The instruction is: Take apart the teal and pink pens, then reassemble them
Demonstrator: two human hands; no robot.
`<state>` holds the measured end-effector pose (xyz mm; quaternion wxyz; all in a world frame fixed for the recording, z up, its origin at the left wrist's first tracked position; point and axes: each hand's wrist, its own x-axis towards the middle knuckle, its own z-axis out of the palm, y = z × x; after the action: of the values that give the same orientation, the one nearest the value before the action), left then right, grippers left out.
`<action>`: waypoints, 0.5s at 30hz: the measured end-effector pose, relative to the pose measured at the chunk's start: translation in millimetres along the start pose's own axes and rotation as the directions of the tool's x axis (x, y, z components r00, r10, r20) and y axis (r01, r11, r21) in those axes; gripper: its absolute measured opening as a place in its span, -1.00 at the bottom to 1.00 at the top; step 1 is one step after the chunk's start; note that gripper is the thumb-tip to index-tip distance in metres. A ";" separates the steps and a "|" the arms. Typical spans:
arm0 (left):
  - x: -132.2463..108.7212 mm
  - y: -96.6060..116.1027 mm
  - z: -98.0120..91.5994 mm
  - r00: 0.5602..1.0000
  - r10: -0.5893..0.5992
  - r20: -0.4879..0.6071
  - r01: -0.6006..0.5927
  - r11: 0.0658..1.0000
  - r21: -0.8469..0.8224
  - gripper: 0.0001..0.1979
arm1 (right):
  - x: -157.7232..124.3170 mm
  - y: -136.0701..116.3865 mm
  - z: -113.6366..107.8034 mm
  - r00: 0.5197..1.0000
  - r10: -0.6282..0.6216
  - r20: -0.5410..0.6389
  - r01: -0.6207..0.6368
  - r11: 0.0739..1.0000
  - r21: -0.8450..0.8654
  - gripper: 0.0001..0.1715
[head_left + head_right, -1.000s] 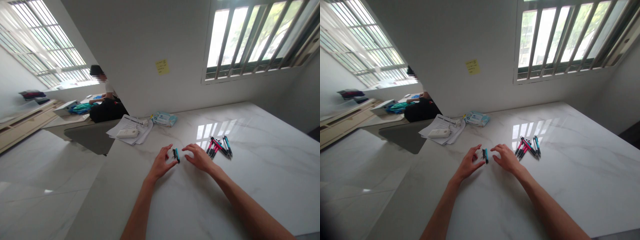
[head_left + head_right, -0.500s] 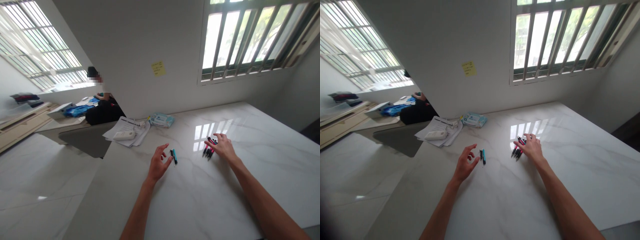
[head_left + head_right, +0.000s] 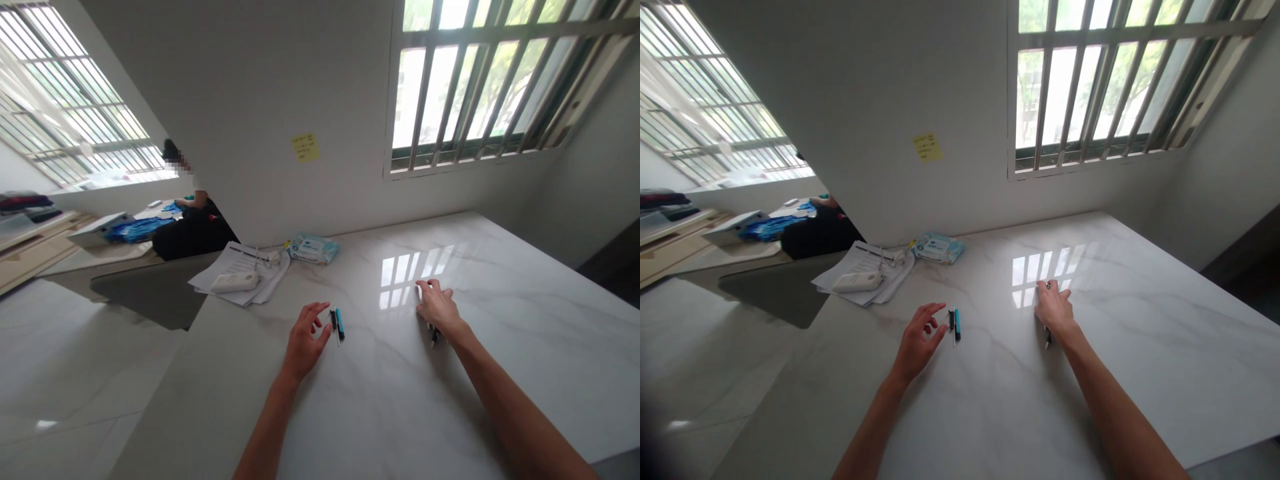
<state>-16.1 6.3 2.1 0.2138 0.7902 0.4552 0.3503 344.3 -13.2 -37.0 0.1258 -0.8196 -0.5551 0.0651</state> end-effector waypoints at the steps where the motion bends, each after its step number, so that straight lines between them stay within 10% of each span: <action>1: -0.2 -0.3 0.6 1.000 0.001 0.005 -0.001 1.000 -0.001 -0.58 | 0.8 1.6 1.2 1.000 -0.011 0.006 0.011 1.000 -0.008 -0.34; 15: -0.9 0.0 0.2 1.000 -0.010 0.013 0.010 1.000 -0.020 -0.64 | 68.6 108.0 -4.9 0.980 -0.008 -0.200 0.000 0.999 -0.039 -0.52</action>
<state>-16.2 5.5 1.6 0.2264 0.7878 0.4543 0.3488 467.8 11.7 -60.1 0.1653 -0.8231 -0.5425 -0.0285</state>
